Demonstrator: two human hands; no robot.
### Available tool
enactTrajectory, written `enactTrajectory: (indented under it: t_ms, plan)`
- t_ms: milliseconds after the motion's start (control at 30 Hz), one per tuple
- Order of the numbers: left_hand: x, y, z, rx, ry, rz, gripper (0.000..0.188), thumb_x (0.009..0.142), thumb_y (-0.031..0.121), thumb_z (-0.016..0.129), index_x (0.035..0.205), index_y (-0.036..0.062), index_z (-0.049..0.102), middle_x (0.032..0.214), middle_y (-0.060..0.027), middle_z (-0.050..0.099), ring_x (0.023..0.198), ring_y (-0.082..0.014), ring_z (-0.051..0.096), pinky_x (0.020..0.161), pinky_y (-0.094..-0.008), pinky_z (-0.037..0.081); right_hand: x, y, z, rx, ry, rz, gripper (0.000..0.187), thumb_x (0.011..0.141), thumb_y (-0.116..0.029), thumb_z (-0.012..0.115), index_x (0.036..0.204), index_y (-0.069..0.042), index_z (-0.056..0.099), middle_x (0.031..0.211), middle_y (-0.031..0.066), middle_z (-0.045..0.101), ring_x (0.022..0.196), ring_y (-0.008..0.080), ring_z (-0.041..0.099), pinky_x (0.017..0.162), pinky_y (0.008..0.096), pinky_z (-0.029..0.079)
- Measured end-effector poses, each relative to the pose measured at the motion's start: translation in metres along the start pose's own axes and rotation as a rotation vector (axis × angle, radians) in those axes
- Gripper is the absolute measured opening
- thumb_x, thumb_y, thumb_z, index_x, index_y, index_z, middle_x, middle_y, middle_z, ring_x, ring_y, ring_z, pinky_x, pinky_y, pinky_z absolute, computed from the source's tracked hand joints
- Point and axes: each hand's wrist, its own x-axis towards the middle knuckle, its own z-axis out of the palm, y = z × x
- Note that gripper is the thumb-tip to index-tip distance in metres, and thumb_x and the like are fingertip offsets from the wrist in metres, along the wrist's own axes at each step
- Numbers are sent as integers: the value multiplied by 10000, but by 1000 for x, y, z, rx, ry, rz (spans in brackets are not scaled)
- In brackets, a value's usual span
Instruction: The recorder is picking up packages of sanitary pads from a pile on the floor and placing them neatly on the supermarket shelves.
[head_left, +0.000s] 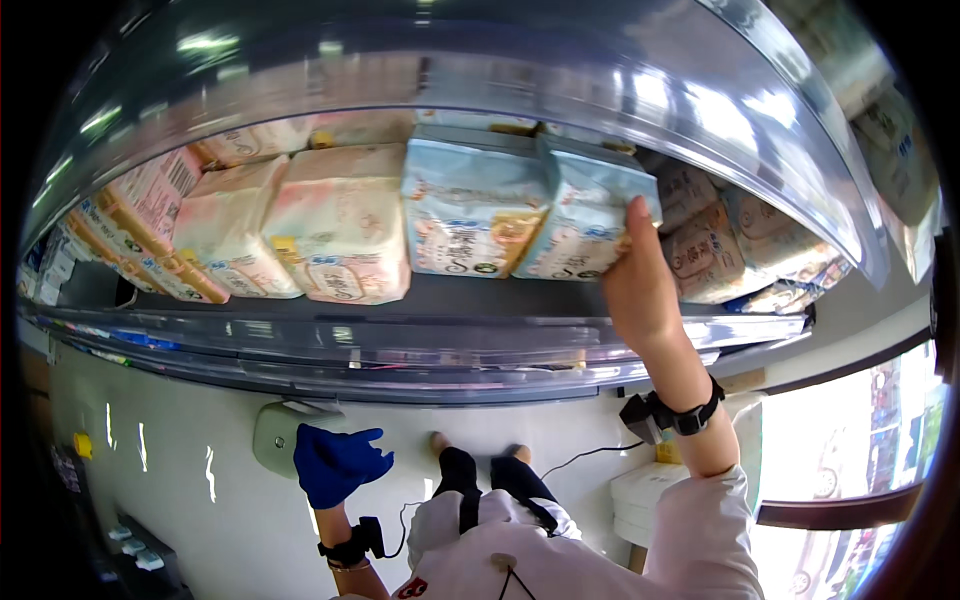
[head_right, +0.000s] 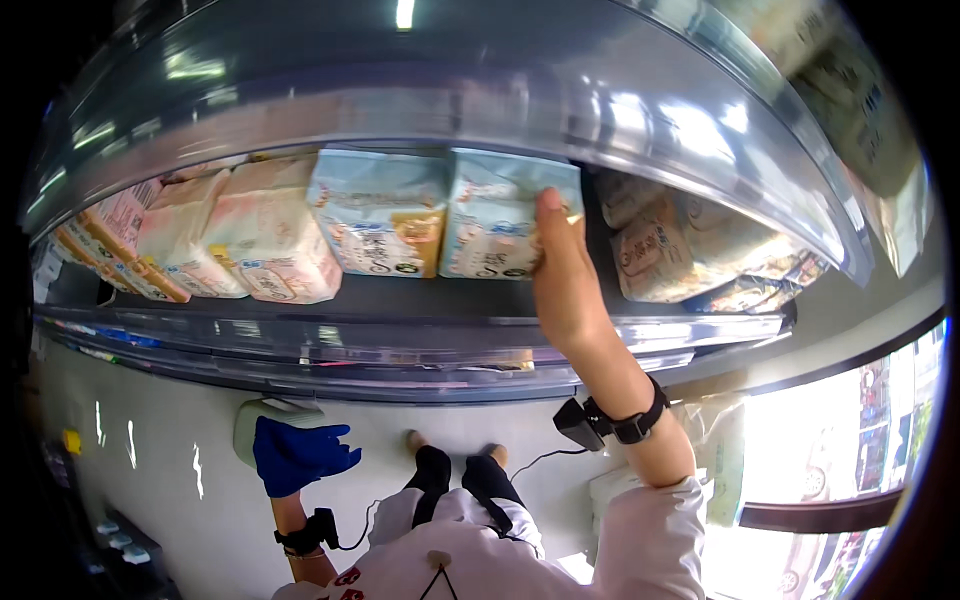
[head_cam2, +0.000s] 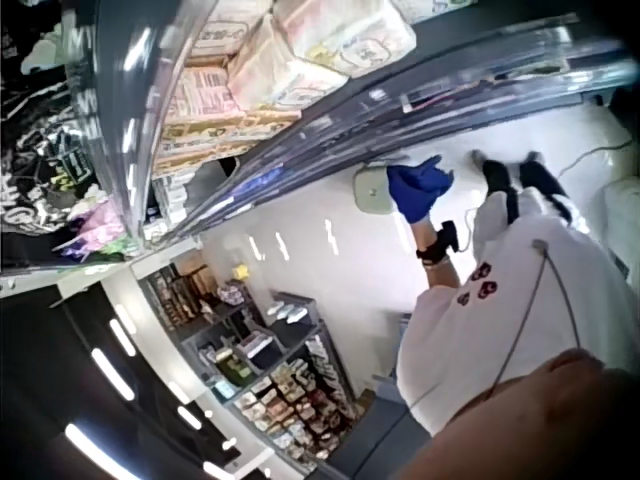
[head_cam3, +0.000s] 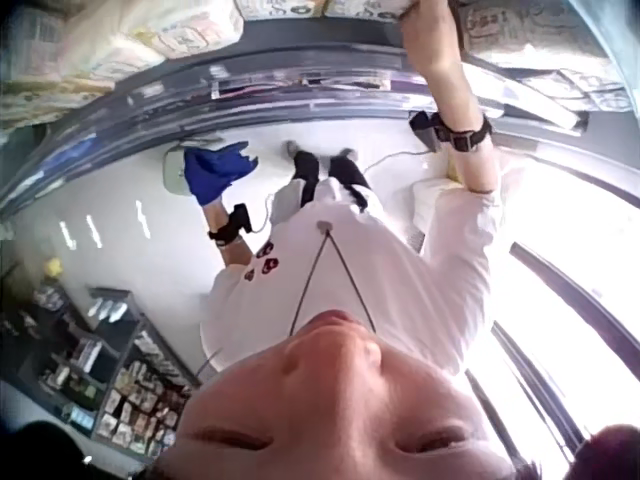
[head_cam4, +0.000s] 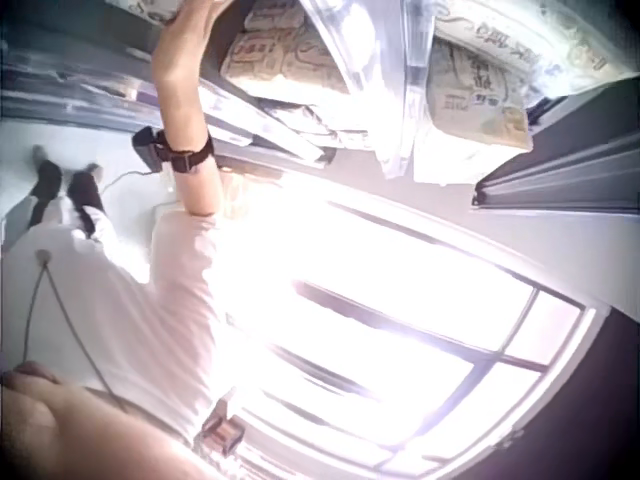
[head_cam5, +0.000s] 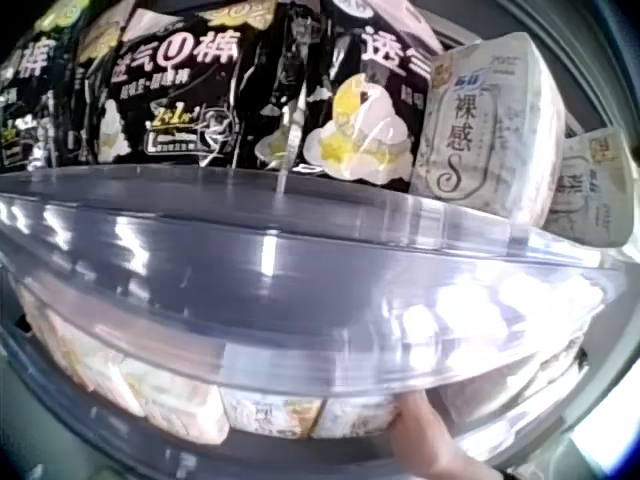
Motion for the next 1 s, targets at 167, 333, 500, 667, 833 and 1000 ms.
enactTrajectory:
  t_ms: [167,333,500,667,833,1000]
  plan:
    - [12,-60,28,-223,30,136,346,808,127,756,842,45,422,628,-46,516,532,-138,457,750,-401,601,-48,-8,-17,-143,106,-205,685,1021,-539,391,1516,-81,271,1493,174,390,1391,278,359,1153,455,244]
    - [-13,38,154,872,-119,712,303,739,86,777,805,64,482,689,-64,596,588,-163,545,634,-319,466,-181,-39,-126,-459,-142,-244,316,997,-167,551,1232,44,539,1203,143,599,1152,241,553,1013,366,402]
    - [-19,-21,245,298,-561,502,329,728,48,795,828,50,482,762,-73,594,634,-173,543,699,-311,500,-347,1,-254,-427,363,215,490,1012,-281,560,606,-70,388,568,-26,366,546,115,321,545,295,285]
    - [-45,-23,362,-218,-717,-221,220,944,157,609,1094,8,549,1010,-69,613,883,-148,568,849,-329,497,-523,34,-348,-133,926,237,509,1044,-381,484,615,-128,382,557,-81,300,461,65,229,440,267,187]
    - [-57,-40,476,-232,-644,-340,385,1035,342,456,1216,18,558,1161,-64,579,1041,-131,542,965,-328,437,-621,30,-377,205,1253,125,420,1048,-382,466,728,-112,445,541,-71,317,435,50,292,413,242,225]
    - [-49,-70,555,190,-886,287,295,946,97,609,1214,-16,561,1170,-135,610,1087,-230,583,977,-341,436,-666,39,-406,193,1409,100,306,1052,-326,461,871,-81,496,545,-69,331,415,49,286,405,233,240]
